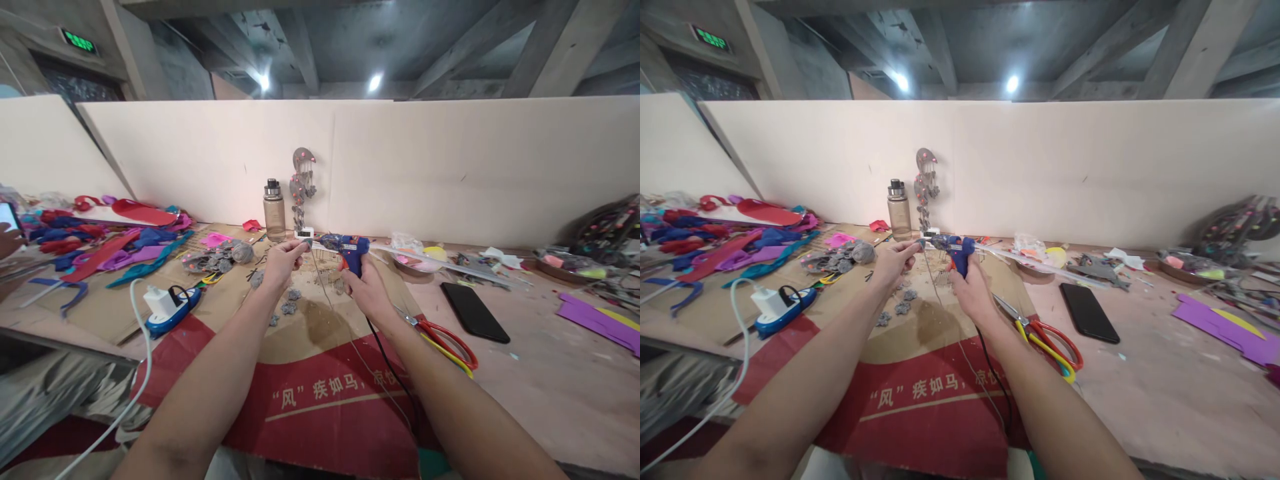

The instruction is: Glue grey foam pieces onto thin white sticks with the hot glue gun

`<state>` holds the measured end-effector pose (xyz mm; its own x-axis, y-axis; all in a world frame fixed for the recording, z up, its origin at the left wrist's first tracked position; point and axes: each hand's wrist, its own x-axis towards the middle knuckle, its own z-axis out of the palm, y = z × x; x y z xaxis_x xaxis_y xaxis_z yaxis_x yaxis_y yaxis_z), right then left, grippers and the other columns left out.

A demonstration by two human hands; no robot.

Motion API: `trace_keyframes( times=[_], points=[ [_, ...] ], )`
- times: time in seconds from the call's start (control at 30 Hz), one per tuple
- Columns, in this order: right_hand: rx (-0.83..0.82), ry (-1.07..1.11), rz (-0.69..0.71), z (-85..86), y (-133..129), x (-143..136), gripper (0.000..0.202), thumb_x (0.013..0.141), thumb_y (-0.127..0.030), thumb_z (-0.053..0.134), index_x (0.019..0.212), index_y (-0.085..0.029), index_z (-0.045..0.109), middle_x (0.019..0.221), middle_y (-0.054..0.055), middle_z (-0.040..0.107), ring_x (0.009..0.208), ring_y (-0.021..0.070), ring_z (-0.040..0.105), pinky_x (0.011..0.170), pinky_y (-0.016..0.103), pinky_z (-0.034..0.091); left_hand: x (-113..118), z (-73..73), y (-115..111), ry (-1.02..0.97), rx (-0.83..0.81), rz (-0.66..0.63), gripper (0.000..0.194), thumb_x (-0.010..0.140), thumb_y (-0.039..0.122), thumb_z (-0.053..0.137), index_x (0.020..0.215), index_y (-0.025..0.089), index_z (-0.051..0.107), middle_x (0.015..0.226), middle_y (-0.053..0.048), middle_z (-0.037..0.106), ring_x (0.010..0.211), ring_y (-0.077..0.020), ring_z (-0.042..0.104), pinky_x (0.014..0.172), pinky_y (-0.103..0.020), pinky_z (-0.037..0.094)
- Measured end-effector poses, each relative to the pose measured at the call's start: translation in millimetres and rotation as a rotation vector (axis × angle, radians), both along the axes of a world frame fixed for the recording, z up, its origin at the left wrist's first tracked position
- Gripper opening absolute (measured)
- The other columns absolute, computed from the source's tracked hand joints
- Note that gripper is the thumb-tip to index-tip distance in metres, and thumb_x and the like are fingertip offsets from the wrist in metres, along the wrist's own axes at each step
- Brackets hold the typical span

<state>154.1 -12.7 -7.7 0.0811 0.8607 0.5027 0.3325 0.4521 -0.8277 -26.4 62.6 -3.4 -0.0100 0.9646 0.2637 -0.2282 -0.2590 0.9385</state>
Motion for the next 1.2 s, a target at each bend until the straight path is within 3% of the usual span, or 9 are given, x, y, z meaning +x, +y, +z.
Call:
trace_keyframes(
  times=[0.17,0.27,0.33,0.5,0.6,0.7,0.77,0.9,1.2],
  points=[
    [-0.315,0.163,-0.036,-4.3,15.4,15.8,0.015,0.072,-0.018,0.048,0.086,-0.02,0.052,0.065,0.0,0.062,0.046,0.0131,0.052,0.049,0.027,0.046,0.3,-2.3,1.9,0.019,0.012,-0.009,0.038,0.057,0.045,0.078,0.073,0.012,0.067,0.064,0.0,0.059,0.042,-0.0025,0.037,0.04,-0.019,0.017],
    [-0.484,-0.122,-0.132,-20.0,30.7,28.8,0.006,0.073,-0.019,0.051,0.067,-0.019,0.053,0.064,0.005,0.065,0.048,0.0147,0.055,0.049,0.028,0.044,3.8,-1.0,-3.3,0.074,0.038,-0.004,0.038,0.06,0.046,0.076,0.075,0.013,0.067,0.06,0.002,0.057,0.043,-0.0034,0.037,0.041,-0.019,0.018],
    [-0.514,-0.26,-0.179,-28.7,35.8,34.0,0.018,0.069,-0.019,0.058,0.054,-0.021,0.049,0.056,0.007,0.06,0.054,0.0198,0.059,0.053,0.03,0.044,6.8,1.1,-8.9,0.144,0.064,0.013,0.036,0.064,0.047,0.074,0.076,0.013,0.068,0.054,0.004,0.052,0.043,-0.0044,0.037,0.042,-0.02,0.02],
    [-0.165,-0.33,-0.323,-22.3,26.3,25.4,0.017,0.069,-0.023,0.064,0.065,-0.021,0.047,0.079,0.014,0.062,0.093,0.0294,0.058,0.08,0.041,0.044,14.2,5.8,-22.3,0.365,0.182,0.109,0.028,0.074,0.042,0.067,0.077,0.015,0.07,0.051,0.003,0.052,0.045,-0.0067,0.04,0.044,-0.021,0.028],
    [0.04,-0.152,-0.194,-7.6,17.1,6.5,0.02,0.077,-0.032,0.057,0.09,-0.021,0.046,0.095,0.011,0.061,0.092,0.0236,0.058,0.083,0.041,0.046,19.2,6.0,-27.7,0.459,0.267,0.174,0.025,0.077,0.04,0.065,0.079,0.016,0.072,0.057,0.002,0.058,0.048,-0.0084,0.045,0.048,-0.022,0.033],
    [-0.063,0.211,0.093,0.9,13.4,-11.8,0.037,0.074,-0.037,0.06,0.101,-0.024,0.038,0.098,0.004,0.059,0.081,0.0162,0.061,0.075,0.034,0.05,24.4,4.8,-31.6,0.555,0.354,0.2,0.022,0.079,0.036,0.063,0.082,0.017,0.074,0.056,0.001,0.06,0.049,-0.0096,0.048,0.051,-0.023,0.036],
    [-0.13,0.327,0.156,1.3,14.2,-17.9,0.041,0.071,-0.036,0.062,0.101,-0.025,0.035,0.088,-0.002,0.057,0.068,0.0126,0.059,0.064,0.029,0.049,27.4,4.1,-33.8,0.567,0.373,0.192,0.021,0.079,0.035,0.062,0.083,0.018,0.075,0.058,0.001,0.062,0.05,-0.0097,0.049,0.051,-0.023,0.036],
    [-0.085,0.256,0.04,-1.9,16.8,-15.3,0.03,0.074,-0.034,0.059,0.096,-0.024,0.042,0.069,-0.007,0.049,0.057,0.0105,0.047,0.053,0.023,0.038,30.5,3.4,-37.0,0.526,0.308,0.117,0.023,0.079,0.036,0.062,0.084,0.017,0.074,0.056,0.002,0.059,0.049,-0.0088,0.045,0.049,-0.022,0.033],
    [0.0,0.046,-0.106,3.2,12.1,-11.3,0.016,0.078,-0.036,0.055,0.08,-0.02,0.058,0.068,-0.003,0.052,0.06,0.0122,0.043,0.058,0.026,0.034,30.6,3.5,-38.2,0.413,0.204,0.013,0.026,0.076,0.041,0.064,0.084,0.017,0.073,0.052,0.003,0.051,0.046,-0.0079,0.039,0.047,-0.022,0.029]
  ],
)
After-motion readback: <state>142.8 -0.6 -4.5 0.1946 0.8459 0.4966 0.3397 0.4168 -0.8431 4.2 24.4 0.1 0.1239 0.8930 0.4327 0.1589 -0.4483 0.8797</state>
